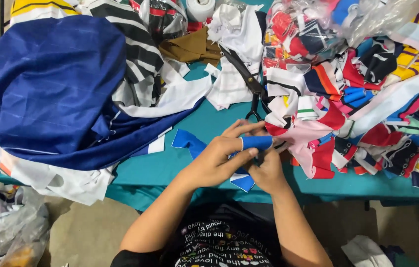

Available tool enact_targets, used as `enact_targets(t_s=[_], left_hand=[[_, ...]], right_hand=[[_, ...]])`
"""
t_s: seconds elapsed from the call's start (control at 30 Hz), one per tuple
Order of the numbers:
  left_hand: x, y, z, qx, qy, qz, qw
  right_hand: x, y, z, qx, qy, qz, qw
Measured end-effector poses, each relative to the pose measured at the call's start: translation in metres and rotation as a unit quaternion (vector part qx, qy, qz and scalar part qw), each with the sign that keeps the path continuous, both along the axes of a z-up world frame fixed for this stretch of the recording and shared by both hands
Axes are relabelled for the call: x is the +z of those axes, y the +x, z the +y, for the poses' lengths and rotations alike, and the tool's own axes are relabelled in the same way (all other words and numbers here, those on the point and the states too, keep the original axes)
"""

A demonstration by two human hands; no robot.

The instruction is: Sorting through a pile of fabric scraps and using scissors to trim or cut them into specific sizes.

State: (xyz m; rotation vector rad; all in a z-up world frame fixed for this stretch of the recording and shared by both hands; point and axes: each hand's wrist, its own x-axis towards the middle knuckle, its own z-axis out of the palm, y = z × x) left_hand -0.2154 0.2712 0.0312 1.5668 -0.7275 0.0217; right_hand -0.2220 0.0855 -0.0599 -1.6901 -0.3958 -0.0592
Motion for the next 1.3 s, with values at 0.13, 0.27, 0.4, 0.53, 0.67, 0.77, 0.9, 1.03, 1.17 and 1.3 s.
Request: enact_targets(t_s=[0.13,0.27,0.4,0.53,0.67,0.77,0.9,1.03,1.17,1.3], left_hand=[[0.004,0.007,0.002,0.021,-0.028,0.001,0.999],[-0.021,0.032,0.023,0.154,-0.058,0.038,0.986],[-0.027,0.062,0.046,0.266,-0.084,0.091,0.956],[0.005,0.061,0.06,0.321,-0.092,0.056,0.941],[-0.026,0.077,0.092,0.38,-0.121,0.018,0.917],[-0.083,0.081,0.133,0.427,-0.029,0.046,0.903],[-0.039,0.046,0.131,0.348,0.205,0.155,0.902],[-0.036,0.025,0.129,0.421,0.26,0.082,0.865],[-0.045,0.012,0.127,0.526,0.259,-0.108,0.803],[-0.037,-0.011,0.082,0.351,0.336,-0.001,0.874]], right_hand=[[0.0,-0.001,0.002,0.04,0.028,0.002,0.999],[0.032,-0.016,0.007,0.077,0.118,0.031,0.99],[0.071,-0.017,0.001,0.123,0.151,0.088,0.977],[0.094,-0.008,-0.009,0.144,0.094,0.123,0.977],[0.075,0.01,-0.026,0.086,-0.027,0.143,0.986],[0.07,0.025,-0.027,0.017,-0.105,0.155,0.982],[0.072,0.04,-0.014,-0.05,-0.207,0.204,0.956],[0.048,0.045,-0.015,-0.074,-0.184,0.183,0.963],[0.038,0.043,-0.013,-0.095,-0.183,0.162,0.965],[0.044,0.034,-0.008,-0.151,-0.173,0.039,0.973]])
